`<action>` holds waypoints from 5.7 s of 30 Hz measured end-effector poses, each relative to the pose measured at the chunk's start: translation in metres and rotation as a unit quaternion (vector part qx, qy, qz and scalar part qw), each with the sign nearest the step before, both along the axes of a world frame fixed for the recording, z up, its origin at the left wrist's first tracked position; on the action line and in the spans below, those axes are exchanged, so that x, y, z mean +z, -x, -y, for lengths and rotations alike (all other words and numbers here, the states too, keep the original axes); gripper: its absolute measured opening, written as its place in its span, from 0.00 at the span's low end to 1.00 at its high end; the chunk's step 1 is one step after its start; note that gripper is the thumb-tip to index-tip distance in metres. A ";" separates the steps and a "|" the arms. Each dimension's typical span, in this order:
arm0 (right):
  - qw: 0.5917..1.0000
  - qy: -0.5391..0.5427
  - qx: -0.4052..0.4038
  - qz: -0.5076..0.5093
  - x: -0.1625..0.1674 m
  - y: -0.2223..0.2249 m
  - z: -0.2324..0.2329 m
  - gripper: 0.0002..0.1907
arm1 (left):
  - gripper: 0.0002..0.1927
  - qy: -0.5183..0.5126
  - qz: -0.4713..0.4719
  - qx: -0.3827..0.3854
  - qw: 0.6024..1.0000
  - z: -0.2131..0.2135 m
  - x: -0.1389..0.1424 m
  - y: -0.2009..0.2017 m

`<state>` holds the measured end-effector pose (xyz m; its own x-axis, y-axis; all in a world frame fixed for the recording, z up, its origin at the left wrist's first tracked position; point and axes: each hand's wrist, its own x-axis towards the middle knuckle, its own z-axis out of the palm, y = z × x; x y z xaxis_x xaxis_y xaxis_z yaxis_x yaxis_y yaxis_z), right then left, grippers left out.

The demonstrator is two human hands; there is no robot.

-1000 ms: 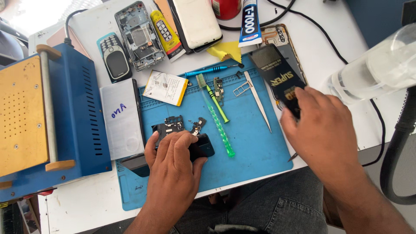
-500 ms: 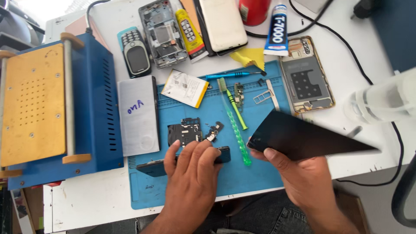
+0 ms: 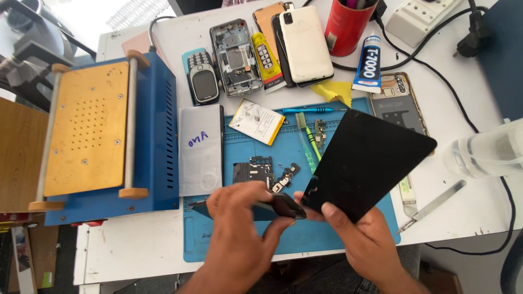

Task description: The person separates a phone's screen from its frame by hand, peels the backing from a replacement adhesive sheet, and presses the adhesive onto the phone. They then align the screen assembly and hold up the phone frame and the Varni HD+ display part to compare them.

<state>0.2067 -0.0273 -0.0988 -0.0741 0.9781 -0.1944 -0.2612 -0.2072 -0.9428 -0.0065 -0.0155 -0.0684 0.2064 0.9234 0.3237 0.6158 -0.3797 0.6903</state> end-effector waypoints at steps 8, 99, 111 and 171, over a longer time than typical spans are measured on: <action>0.990 -0.027 -0.032 -0.132 0.029 0.008 0.024 0.19 | 0.43 0.159 0.251 -0.017 0.955 -0.002 0.022 0.022; 0.940 -0.075 0.246 0.223 0.120 -0.006 -0.022 0.16 | 0.40 -0.071 0.061 -0.047 0.995 0.015 0.023 0.007; 0.969 -0.106 0.071 0.211 0.094 -0.008 0.000 0.13 | 0.46 -0.008 0.056 -0.004 0.998 0.024 0.018 0.006; 0.928 -0.037 -0.128 0.349 0.056 -0.036 -0.059 0.27 | 0.46 -0.018 0.113 0.023 0.993 0.003 0.031 0.008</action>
